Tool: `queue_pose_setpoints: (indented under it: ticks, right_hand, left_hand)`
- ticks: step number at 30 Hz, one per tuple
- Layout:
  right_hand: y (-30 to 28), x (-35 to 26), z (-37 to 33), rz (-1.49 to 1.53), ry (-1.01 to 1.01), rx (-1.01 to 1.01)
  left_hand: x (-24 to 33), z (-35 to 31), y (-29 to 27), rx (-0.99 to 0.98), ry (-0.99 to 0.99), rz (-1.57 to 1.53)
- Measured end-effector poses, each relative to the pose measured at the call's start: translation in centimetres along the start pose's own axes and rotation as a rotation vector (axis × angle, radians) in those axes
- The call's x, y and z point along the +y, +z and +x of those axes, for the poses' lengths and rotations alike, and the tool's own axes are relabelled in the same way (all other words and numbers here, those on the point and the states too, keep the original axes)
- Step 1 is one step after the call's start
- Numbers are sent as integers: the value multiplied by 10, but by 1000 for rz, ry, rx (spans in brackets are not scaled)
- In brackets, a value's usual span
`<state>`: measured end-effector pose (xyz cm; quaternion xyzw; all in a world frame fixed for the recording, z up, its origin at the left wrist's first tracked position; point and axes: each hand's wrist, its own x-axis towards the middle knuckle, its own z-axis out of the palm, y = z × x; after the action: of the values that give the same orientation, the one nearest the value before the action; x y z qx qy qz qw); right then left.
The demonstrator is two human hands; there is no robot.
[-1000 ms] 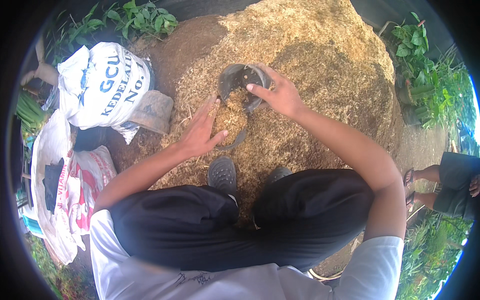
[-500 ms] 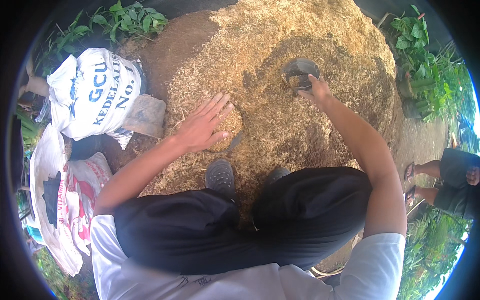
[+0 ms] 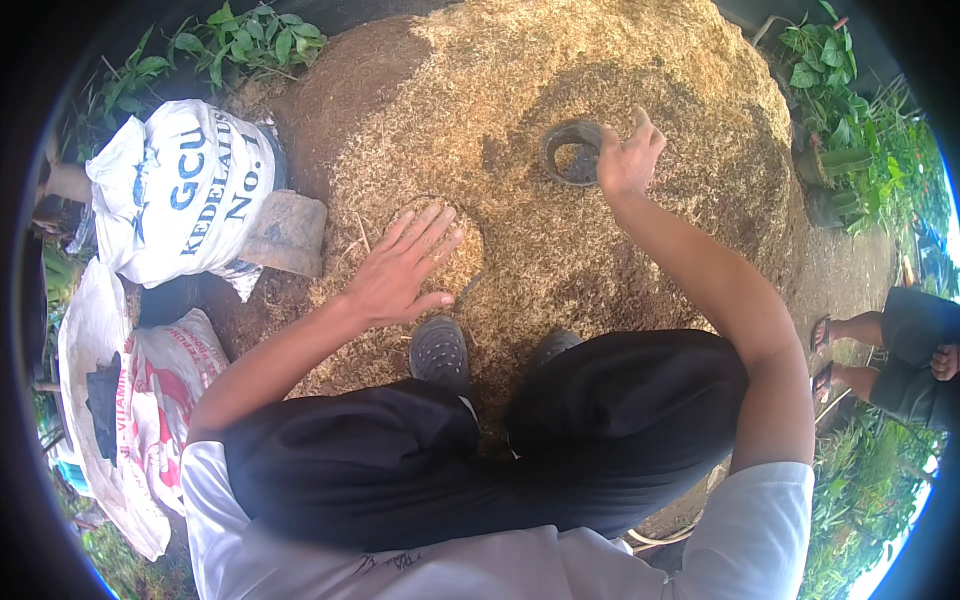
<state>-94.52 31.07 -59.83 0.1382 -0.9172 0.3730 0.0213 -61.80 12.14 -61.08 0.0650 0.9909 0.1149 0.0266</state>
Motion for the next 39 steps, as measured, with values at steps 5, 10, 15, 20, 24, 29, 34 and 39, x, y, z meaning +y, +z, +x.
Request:
queue_pose_setpoints:
  ticks: [5, 10, 15, 20, 24, 29, 34, 39]
  right_hand:
    - [6, -48, -53, 139, -162, -907]
    - [22, -61, -119, -210, -517, -1020]
    - [33, -53, -118, -277, -309, -1089]
    - [40, -62, -105, -279, -310, -1052]
    - [33, -71, -84, -251, -312, -1186]
    - [20, -73, -79, -263, -223, -1431]
    - [21, -72, -87, -332, -149, -1533]
    - [25, -72, -100, -201, 41, -1550]
  left_hand:
    - [7, -7, 1, 36, -25, 44]
    - [6, -13, 6, 14, -62, -26]
    - [4, -29, 6, 30, -106, -26]
    - [9, -48, -2, 29, -27, 49]
    - [20, -48, 1, -36, 53, -37]
    - [14, -47, 5, 38, 108, -75]
    - [-9, -61, -6, 254, -419, -98]
    - [-23, -51, -7, 15, -674, -263]
